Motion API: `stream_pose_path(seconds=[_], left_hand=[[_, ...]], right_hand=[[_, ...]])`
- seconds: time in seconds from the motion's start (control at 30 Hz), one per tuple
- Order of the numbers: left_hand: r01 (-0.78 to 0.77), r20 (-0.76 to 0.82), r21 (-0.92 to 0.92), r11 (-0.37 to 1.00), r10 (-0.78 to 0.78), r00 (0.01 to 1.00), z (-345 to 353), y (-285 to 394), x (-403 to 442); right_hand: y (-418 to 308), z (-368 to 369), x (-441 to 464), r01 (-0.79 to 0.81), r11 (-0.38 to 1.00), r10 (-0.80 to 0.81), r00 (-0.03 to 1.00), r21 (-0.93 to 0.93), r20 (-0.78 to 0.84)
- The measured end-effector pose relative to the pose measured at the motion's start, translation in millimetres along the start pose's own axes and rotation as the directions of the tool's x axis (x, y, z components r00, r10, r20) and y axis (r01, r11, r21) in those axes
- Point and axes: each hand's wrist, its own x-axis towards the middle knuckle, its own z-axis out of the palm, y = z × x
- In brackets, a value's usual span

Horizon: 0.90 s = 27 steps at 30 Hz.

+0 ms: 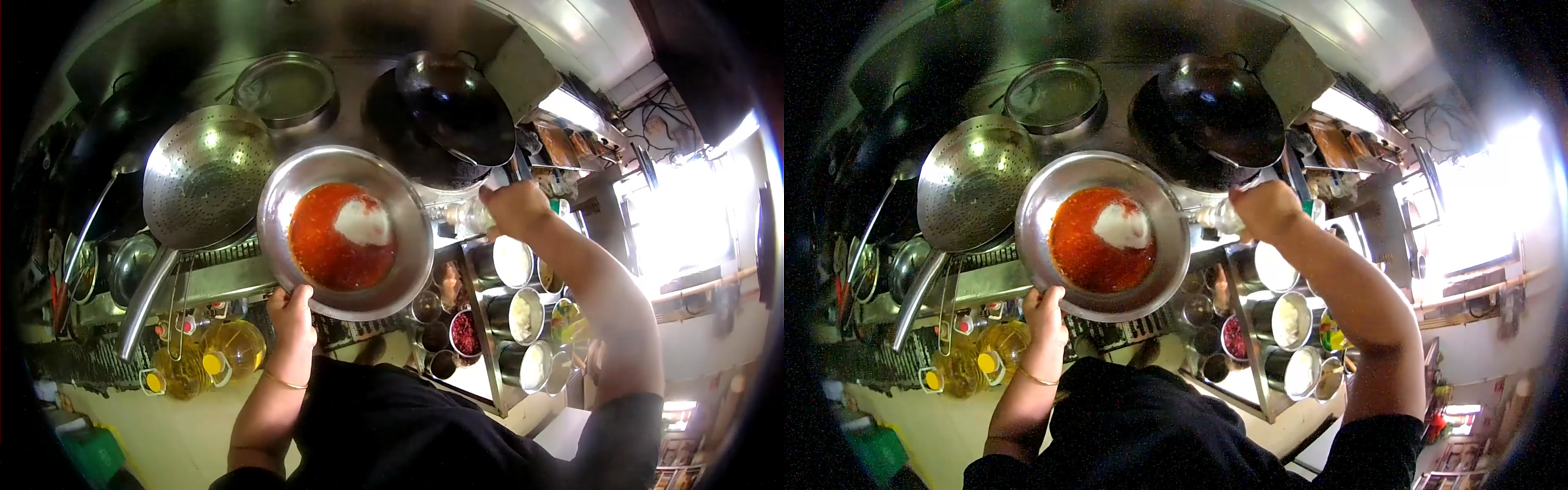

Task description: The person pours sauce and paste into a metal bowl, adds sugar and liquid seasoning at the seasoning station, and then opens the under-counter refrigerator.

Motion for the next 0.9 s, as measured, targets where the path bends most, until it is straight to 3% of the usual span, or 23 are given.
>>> stream_pose_path(seconds=[0.17, 0.3, 0.43, 0.53, 0.63, 0.73, 0.9], left_hand=[[-0.020, -0.051, 0.007, 1.000, 0.021, 0.998, 8, 7, -5], [-0.015, 0.007, -0.007, 1.000, 0.015, 1.000, -2, 0, 0], [-0.026, 0.001, -0.008, 1.000, 0.026, 1.000, -3, -2, 1], [-0.007, 0.004, 0.016, 1.000, 0.007, 1.000, -2, 1, 0], [-0.023, 0.017, 0.003, 1.000, 0.023, 1.000, -2, 2, -1], [-0.016, 0.021, 0.001, 1.000, 0.016, 1.000, 0, 4, -3], [-0.007, 0.011, -0.002, 1.000, 0.007, 1.000, 0, 1, 0]], right_hand=[[0, 3, -6, 0.106, 0.994, -0.107, 0.993, -0.019, -0.042], [10, 0, -1, -0.029, 1.000, 0.028, 0.998, 0.004, 0.052], [4, -4, -10, 0.085, 0.996, -0.084, 0.996, -0.024, 0.040], [12, -3, -5, -0.051, 0.999, 0.051, 0.997, -0.006, 0.064], [6, 1, -12, 0.028, 0.999, -0.026, 0.997, -0.022, 0.078], [9, 7, -13, 0.015, 1.000, -0.015, 1.000, -0.005, -0.026], [6, 3, -14, 0.065, 0.998, -0.063, 0.996, -0.024, 0.055]])
